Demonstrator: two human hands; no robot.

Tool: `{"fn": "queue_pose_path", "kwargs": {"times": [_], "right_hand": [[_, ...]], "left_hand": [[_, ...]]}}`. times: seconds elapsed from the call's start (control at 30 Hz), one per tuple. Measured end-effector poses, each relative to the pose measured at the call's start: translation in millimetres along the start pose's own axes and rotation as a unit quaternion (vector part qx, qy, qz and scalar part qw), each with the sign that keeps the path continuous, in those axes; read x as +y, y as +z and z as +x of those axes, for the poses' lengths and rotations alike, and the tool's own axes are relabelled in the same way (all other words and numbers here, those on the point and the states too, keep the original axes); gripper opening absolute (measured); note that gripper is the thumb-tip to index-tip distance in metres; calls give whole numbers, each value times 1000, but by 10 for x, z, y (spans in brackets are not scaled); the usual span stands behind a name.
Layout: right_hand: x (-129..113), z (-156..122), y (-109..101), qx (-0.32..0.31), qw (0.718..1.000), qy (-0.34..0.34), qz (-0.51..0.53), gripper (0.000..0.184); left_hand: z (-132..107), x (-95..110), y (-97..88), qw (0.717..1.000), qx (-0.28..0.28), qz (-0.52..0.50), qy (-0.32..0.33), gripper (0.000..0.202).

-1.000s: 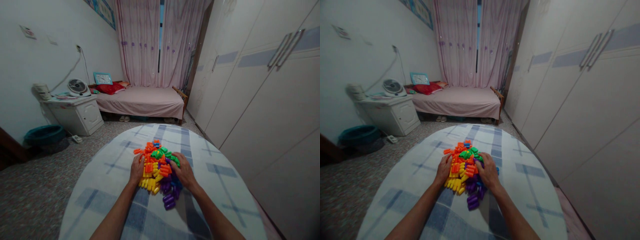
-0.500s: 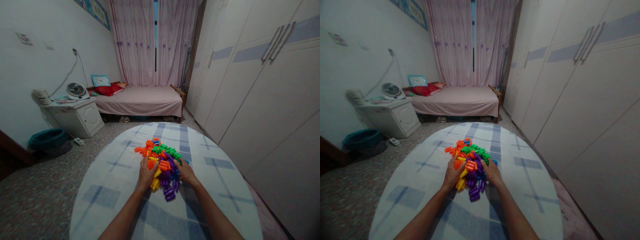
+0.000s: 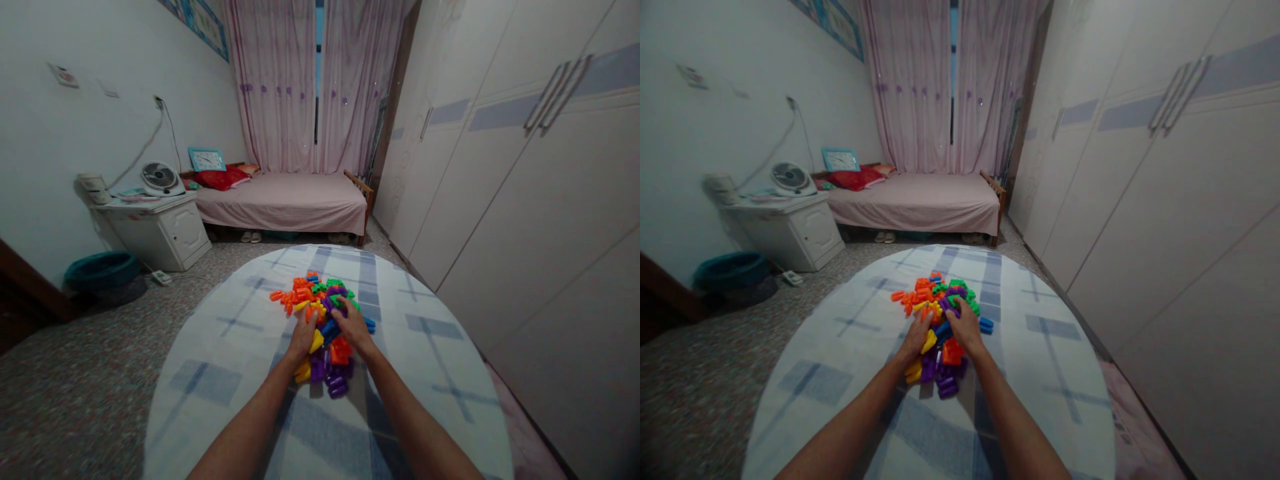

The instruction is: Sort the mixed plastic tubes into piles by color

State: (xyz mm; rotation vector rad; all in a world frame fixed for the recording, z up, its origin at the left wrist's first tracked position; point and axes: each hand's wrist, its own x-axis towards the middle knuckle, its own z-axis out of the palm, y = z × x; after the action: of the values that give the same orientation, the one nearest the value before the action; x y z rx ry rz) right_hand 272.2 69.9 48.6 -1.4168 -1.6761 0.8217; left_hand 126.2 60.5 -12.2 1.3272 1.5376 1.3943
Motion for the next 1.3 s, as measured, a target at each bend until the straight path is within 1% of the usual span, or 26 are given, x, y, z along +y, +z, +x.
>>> {"fn": "queue_pose_path", "kwargs": {"times": [0.07, 0.13, 0.2, 0.27, 0.33, 0.37, 0.4, 0.47, 0.53, 0.6, 0.67, 0.7, 0.77, 0.87, 0.97, 1.03, 1.1, 1.17, 1.23, 1.3], "right_hand": [[-145, 16, 45, -28, 999, -32, 17, 39], [-285, 6, 72, -76, 994, -67, 47, 39], [-383, -42, 47, -108, 986, -107, 70, 38], [-396, -142, -50, -100, 984, -132, 60, 38], [-300, -297, -209, -79, 988, -133, 17, 42], [-214, -392, -298, -75, 989, -124, -17, 48], [-113, -495, -384, -78, 989, -114, -56, 57], [101, -707, -522, -104, 983, -84, -129, 75], [268, -893, -580, -130, 971, -75, -186, 86], [351, -1022, -544, -137, 961, -83, -223, 92], [361, -1079, -431, -126, 958, -92, -241, 94], [352, -1083, -359, -121, 958, -98, -241, 94], [332, -1057, -209, -110, 962, -114, -223, 89], [333, -982, -30, -81, 975, -128, -162, 79], [343, -902, 58, -46, 990, -108, -74, 67], [318, -832, 76, -29, 996, -78, -12, 59], [253, -724, 82, -16, 998, -45, 51, 54], [157, -566, 88, -8, 993, -26, 113, 51], [52, -368, 104, 0, 988, -24, 155, 51], [-39, -167, 125, 1, 986, -22, 164, 53]], "left_hand": [[17, 16, -11, 1000, 1, 5, -4, 49], [19, 35, -42, 1000, 9, 16, -15, 51], [-14, 60, -106, 999, 28, 36, -19, 50], [-99, 87, -211, 997, 51, 62, 5, 49], [-242, 107, -362, 993, 52, 95, 50, 50], [-332, 113, -451, 990, 36, 116, 69, 54], [-429, 118, -546, 986, 8, 143, 82, 59], [-626, 124, -731, 972, -67, 204, 92, 78], [-795, 136, -869, 950, -138, 260, 102, 97], [-910, 159, -916, 929, -180, 302, 117, 108], [-965, 183, -859, 917, -191, 322, 134, 108], [-974, 189, -799, 916, -190, 323, 144, 104], [-968, 179, -643, 922, -173, 305, 162, 92], [-933, 123, -411, 948, -134, 236, 168, 73], [-890, 115, -256, 979, -76, 137, 130, 60], [-834, 186, -194, 993, -36, 62, 95, 53], [-729, 309, -147, 998, -14, -1, 66, 47], [-561, 448, -108, 998, 1, -31, 59, 44], [-342, 558, -75, 997, 26, -17, 71, 43], [-107, 616, -56, 995, 49, 29, 86, 41]]}}
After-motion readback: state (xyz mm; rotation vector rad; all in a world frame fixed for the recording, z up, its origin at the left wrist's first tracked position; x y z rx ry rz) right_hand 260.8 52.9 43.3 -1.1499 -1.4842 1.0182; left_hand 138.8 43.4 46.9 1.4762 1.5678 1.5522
